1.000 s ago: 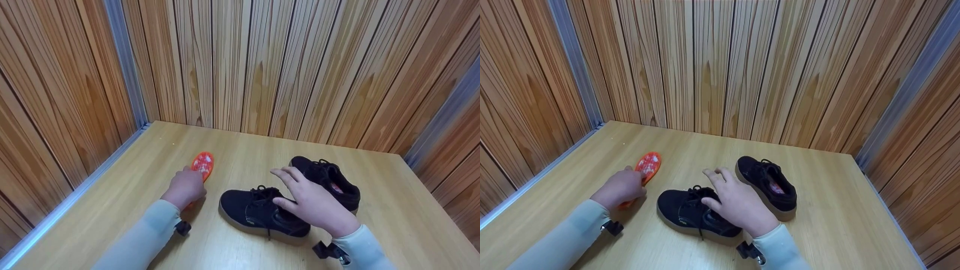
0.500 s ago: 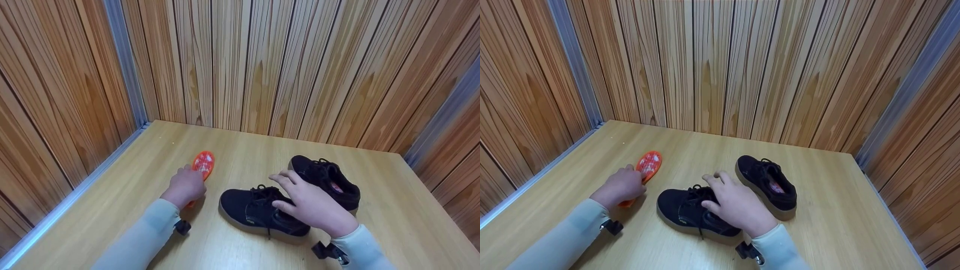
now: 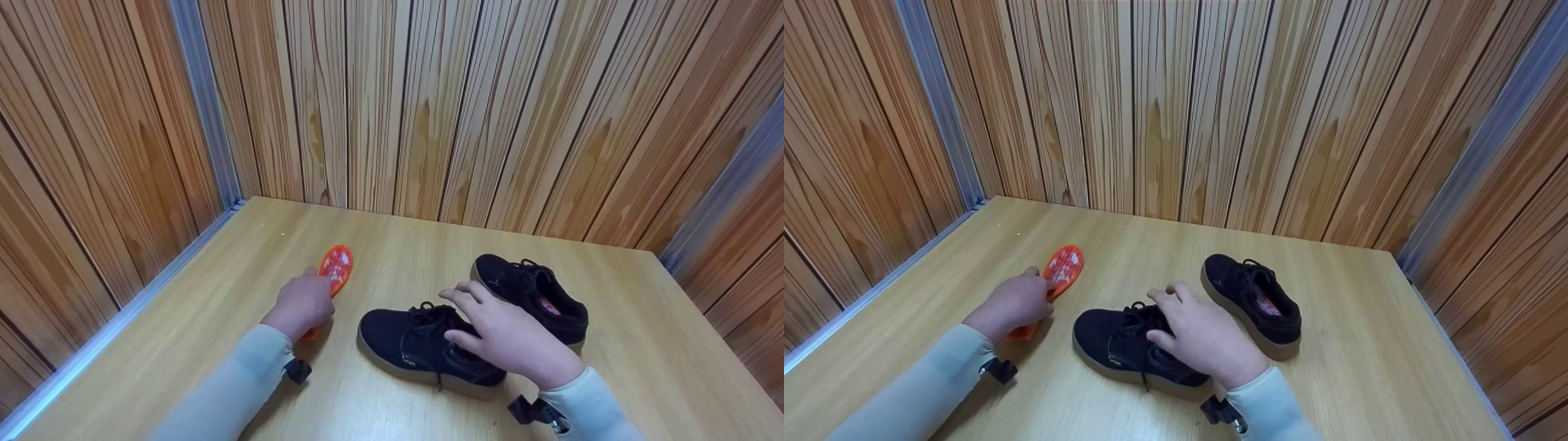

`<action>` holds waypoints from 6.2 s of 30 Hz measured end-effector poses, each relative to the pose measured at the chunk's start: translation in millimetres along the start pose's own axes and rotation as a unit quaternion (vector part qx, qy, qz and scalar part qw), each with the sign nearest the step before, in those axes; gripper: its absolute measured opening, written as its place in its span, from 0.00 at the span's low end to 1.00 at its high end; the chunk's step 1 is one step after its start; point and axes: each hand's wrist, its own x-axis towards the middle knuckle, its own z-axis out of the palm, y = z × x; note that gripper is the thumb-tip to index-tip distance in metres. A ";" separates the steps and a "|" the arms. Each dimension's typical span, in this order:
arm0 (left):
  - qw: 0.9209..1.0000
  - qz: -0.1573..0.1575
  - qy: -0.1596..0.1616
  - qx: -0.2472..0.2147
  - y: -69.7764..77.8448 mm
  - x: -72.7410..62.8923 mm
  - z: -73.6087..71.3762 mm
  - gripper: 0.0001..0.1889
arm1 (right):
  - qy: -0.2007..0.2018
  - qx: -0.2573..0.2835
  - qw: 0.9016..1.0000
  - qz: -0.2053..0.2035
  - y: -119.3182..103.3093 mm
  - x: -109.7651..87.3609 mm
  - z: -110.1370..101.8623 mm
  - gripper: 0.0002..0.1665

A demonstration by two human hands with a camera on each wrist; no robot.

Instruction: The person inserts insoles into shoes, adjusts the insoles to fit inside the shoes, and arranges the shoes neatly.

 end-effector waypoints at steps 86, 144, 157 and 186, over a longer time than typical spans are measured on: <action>0.948 0.243 0.205 -0.014 65.7 -36.9 -6.5 0.30 | 0.079 0.172 0.969 0.160 -8.8 12.4 -2.5 0.38; 0.902 0.355 0.244 0.010 95.1 -63.5 7.9 0.31 | 0.051 0.503 0.841 0.190 -27.7 14.5 3.5 0.46; 0.897 0.358 0.256 -0.030 97.9 -67.5 10.4 0.20 | 0.069 0.562 0.804 0.181 -35.7 15.4 8.3 0.39; 0.856 0.460 0.234 -0.019 108.9 -81.3 25.6 0.15 | 0.146 0.574 0.758 0.274 -43.5 15.0 4.0 0.43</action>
